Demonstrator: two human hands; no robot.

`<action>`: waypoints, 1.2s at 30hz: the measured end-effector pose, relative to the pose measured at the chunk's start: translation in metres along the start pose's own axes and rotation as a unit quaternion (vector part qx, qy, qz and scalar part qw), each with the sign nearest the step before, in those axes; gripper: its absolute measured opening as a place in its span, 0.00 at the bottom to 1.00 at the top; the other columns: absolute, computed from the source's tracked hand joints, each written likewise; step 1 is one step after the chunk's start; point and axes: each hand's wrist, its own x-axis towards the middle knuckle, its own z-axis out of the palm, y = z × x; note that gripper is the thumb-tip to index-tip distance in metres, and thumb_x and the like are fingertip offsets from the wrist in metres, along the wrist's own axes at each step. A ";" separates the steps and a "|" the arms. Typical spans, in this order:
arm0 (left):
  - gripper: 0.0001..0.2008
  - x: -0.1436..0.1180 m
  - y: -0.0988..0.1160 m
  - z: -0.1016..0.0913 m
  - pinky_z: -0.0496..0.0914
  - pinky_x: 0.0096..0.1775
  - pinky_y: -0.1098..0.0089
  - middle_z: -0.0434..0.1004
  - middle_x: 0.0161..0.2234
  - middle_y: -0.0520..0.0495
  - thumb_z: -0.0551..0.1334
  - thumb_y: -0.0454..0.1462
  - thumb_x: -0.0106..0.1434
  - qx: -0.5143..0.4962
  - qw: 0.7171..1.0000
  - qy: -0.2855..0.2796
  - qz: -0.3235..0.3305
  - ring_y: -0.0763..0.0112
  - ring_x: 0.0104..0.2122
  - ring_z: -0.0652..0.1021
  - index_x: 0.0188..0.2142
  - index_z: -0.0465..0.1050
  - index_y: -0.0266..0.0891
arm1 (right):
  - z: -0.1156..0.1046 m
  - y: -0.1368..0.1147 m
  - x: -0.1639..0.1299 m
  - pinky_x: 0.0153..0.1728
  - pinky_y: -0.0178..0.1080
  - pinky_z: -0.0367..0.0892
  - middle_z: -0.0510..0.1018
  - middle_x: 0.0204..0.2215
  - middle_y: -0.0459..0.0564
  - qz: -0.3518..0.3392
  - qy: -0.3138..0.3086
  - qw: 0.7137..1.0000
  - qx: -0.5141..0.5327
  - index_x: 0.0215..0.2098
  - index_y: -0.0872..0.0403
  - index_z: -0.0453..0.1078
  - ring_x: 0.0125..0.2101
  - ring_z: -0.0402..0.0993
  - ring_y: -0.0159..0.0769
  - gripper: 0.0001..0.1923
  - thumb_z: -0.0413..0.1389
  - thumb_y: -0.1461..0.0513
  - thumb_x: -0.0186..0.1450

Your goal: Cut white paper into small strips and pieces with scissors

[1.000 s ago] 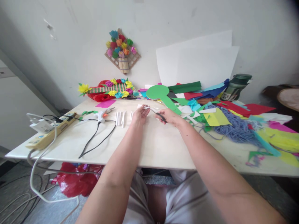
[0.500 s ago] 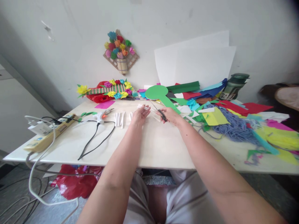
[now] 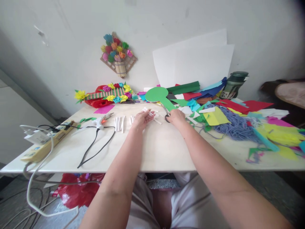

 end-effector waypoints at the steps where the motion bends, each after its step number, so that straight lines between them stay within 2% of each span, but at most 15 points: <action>1: 0.07 -0.001 0.000 0.001 0.73 0.36 0.68 0.78 0.32 0.40 0.62 0.34 0.55 0.007 1.000 0.002 0.000 0.68 0.28 0.79 0.34 0.72 0.32 | 0.000 0.000 0.000 0.37 0.41 0.67 0.76 0.38 0.64 0.000 -0.004 1.000 -0.002 0.40 0.60 0.74 0.41 0.73 0.49 0.19 0.56 0.56 0.55; 7: 0.07 -0.003 0.000 0.004 0.72 0.37 0.69 0.78 0.30 0.41 0.64 0.34 0.53 0.041 0.999 0.006 0.015 0.70 0.28 0.79 0.32 0.71 0.32 | -0.002 -0.005 -0.003 0.39 0.41 0.66 0.75 0.40 0.67 -0.003 -0.017 1.000 -0.003 0.41 0.62 0.73 0.42 0.72 0.49 0.19 0.57 0.58 0.55; 11: 0.07 -0.001 -0.001 0.003 0.72 0.36 0.69 0.78 0.28 0.42 0.65 0.35 0.53 0.070 0.997 0.020 0.029 0.70 0.27 0.78 0.29 0.70 0.33 | -0.003 -0.006 -0.003 0.39 0.40 0.66 0.75 0.39 0.65 -0.001 -0.036 0.999 0.000 0.41 0.60 0.73 0.42 0.72 0.48 0.19 0.59 0.58 0.53; 14: 0.09 0.000 -0.003 0.001 0.72 0.35 0.69 0.78 0.29 0.41 0.66 0.36 0.51 0.091 0.995 0.008 0.040 0.69 0.28 0.79 0.28 0.69 0.34 | -0.003 -0.006 -0.004 0.38 0.40 0.66 0.75 0.39 0.64 -0.013 -0.046 0.999 -0.006 0.41 0.60 0.73 0.42 0.72 0.48 0.19 0.58 0.59 0.53; 19: 0.09 0.001 -0.003 0.000 0.72 0.34 0.70 0.78 0.31 0.40 0.66 0.37 0.51 0.098 0.994 -0.005 0.052 0.68 0.29 0.79 0.28 0.68 0.33 | -0.003 -0.008 -0.008 0.41 0.41 0.64 0.71 0.46 0.62 -0.037 -0.026 0.998 -0.034 0.42 0.58 0.72 0.45 0.69 0.47 0.17 0.55 0.60 0.55; 21: 0.09 0.000 -0.002 0.001 0.72 0.34 0.70 0.78 0.31 0.40 0.66 0.36 0.52 0.097 0.994 0.000 0.048 0.69 0.28 0.79 0.27 0.68 0.33 | -0.001 -0.009 -0.008 0.42 0.42 0.62 0.71 0.47 0.60 -0.067 0.006 0.997 -0.032 0.42 0.56 0.73 0.46 0.67 0.48 0.16 0.53 0.59 0.57; 24: 0.08 -0.001 -0.001 0.002 0.72 0.34 0.70 0.78 0.30 0.40 0.66 0.36 0.51 0.097 0.995 0.004 0.039 0.72 0.25 0.78 0.27 0.69 0.33 | 0.003 -0.011 -0.008 0.45 0.45 0.59 0.73 0.45 0.58 -0.150 0.041 0.987 -0.034 0.39 0.54 0.75 0.47 0.65 0.49 0.17 0.50 0.54 0.60; 26: 0.09 -0.001 -0.001 0.001 0.71 0.34 0.70 0.78 0.30 0.41 0.66 0.36 0.51 0.098 0.995 0.005 0.034 0.73 0.24 0.77 0.26 0.69 0.33 | 0.007 -0.013 -0.009 0.47 0.47 0.55 0.74 0.43 0.58 -0.203 0.031 0.978 -0.046 0.37 0.54 0.76 0.47 0.64 0.50 0.17 0.51 0.52 0.59; 28: 0.09 0.000 -0.002 0.001 0.71 0.33 0.71 0.78 0.29 0.40 0.66 0.37 0.50 0.099 0.994 0.006 0.035 0.72 0.24 0.77 0.25 0.68 0.34 | 0.010 -0.016 -0.010 0.48 0.47 0.53 0.75 0.41 0.58 -0.236 0.015 0.970 -0.060 0.35 0.54 0.76 0.47 0.63 0.50 0.15 0.52 0.55 0.59; 32: 0.11 0.001 -0.003 0.000 0.70 0.31 0.71 0.78 0.28 0.41 0.67 0.37 0.50 0.106 0.994 0.003 0.039 0.70 0.25 0.77 0.24 0.66 0.34 | 0.013 -0.020 -0.012 0.47 0.46 0.52 0.76 0.39 0.60 -0.266 0.021 0.960 -0.088 0.34 0.58 0.76 0.46 0.64 0.48 0.13 0.49 0.64 0.61; 36: 0.12 0.002 -0.003 0.000 0.69 0.30 0.72 0.77 0.26 0.43 0.67 0.38 0.49 0.128 0.991 0.008 0.047 0.71 0.24 0.77 0.24 0.65 0.34 | 0.015 -0.019 -0.010 0.46 0.44 0.54 0.77 0.38 0.59 -0.259 0.038 0.960 -0.096 0.35 0.59 0.75 0.45 0.66 0.46 0.13 0.49 0.66 0.60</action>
